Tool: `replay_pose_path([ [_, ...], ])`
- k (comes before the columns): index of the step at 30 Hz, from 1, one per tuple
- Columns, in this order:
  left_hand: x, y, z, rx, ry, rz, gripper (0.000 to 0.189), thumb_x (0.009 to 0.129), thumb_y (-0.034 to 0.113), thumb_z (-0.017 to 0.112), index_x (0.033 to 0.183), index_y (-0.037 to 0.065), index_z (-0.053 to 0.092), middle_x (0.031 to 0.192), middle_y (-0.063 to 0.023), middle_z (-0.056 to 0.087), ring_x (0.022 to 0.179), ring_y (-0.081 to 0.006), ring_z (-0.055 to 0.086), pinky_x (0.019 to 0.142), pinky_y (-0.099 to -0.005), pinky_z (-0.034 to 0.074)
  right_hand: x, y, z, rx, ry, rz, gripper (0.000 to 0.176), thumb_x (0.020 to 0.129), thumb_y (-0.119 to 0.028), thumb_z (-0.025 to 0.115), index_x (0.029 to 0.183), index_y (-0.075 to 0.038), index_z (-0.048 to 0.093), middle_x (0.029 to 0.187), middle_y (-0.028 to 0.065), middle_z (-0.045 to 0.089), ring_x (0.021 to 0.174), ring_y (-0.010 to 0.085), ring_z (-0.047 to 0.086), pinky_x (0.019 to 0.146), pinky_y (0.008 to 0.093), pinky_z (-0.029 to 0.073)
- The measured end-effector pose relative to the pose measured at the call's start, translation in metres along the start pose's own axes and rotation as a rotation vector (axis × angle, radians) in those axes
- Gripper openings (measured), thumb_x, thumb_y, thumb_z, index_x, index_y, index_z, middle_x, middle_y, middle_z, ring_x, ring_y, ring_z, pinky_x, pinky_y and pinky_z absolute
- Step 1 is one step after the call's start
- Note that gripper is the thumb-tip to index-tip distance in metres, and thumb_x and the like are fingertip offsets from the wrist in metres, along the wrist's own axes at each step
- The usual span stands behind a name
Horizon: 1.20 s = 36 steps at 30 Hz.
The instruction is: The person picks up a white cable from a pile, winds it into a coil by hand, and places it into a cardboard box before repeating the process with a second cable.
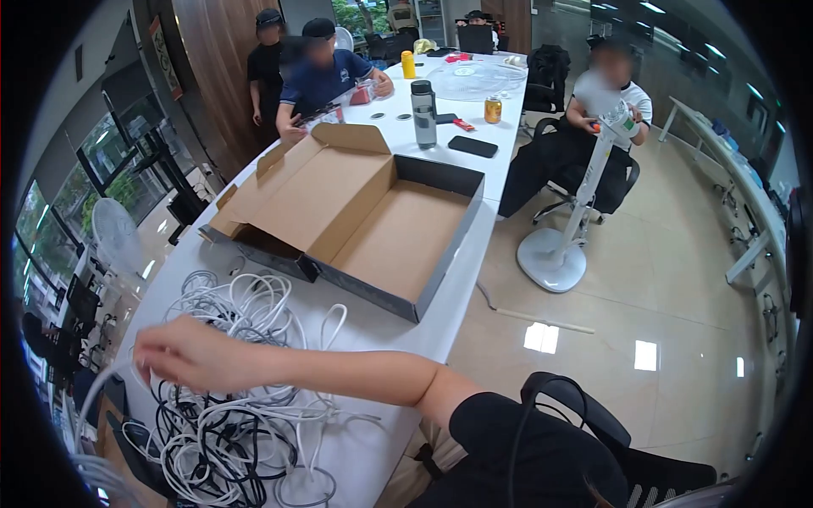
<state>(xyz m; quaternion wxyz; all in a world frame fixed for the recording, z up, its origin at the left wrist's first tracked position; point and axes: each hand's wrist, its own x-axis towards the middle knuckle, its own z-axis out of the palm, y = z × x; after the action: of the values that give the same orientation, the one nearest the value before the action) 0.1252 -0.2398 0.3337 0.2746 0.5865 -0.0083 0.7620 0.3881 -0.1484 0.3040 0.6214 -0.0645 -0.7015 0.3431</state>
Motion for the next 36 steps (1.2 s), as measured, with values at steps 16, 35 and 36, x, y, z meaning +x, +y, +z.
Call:
replay_pose_path([
  [16,-0.006,-0.066,0.026,0.123,0.423,-0.365,0.027,0.095,0.03,0.039,0.079,0.008,0.037,0.055,0.0042,0.024,0.04,-0.0059,0.02,0.04,-0.0183,0.019,-0.011,-0.057,-0.026,-0.343,-0.35,0.449,0.046,0.088,-0.033,0.05,0.058,0.001,0.056,0.049,0.0055,0.056,0.048,0.0162,0.058,0.049,0.028,0.045],
  [35,-0.036,-0.097,0.08,0.022,0.045,-0.473,0.038,0.095,0.039,0.033,0.08,0.004,0.039,0.057,0.0035,0.028,0.038,-0.0024,0.019,0.036,-0.0198,0.015,-0.009,-0.023,0.012,-0.447,0.241,-0.168,0.02,0.077,-0.017,0.068,0.081,0.0,0.058,0.071,0.0054,0.059,0.057,0.0086,0.053,0.052,0.0224,0.041],
  [36,-0.037,-0.098,0.082,0.048,0.061,-0.459,0.038,0.095,0.039,0.033,0.08,0.004,0.039,0.057,0.0035,0.028,0.038,-0.0023,0.019,0.036,-0.0197,0.015,-0.011,-0.021,0.012,-0.288,0.225,-0.103,0.021,0.079,-0.019,0.065,0.083,0.0,0.057,0.071,0.0053,0.059,0.057,0.0083,0.053,0.053,0.0219,0.042],
])
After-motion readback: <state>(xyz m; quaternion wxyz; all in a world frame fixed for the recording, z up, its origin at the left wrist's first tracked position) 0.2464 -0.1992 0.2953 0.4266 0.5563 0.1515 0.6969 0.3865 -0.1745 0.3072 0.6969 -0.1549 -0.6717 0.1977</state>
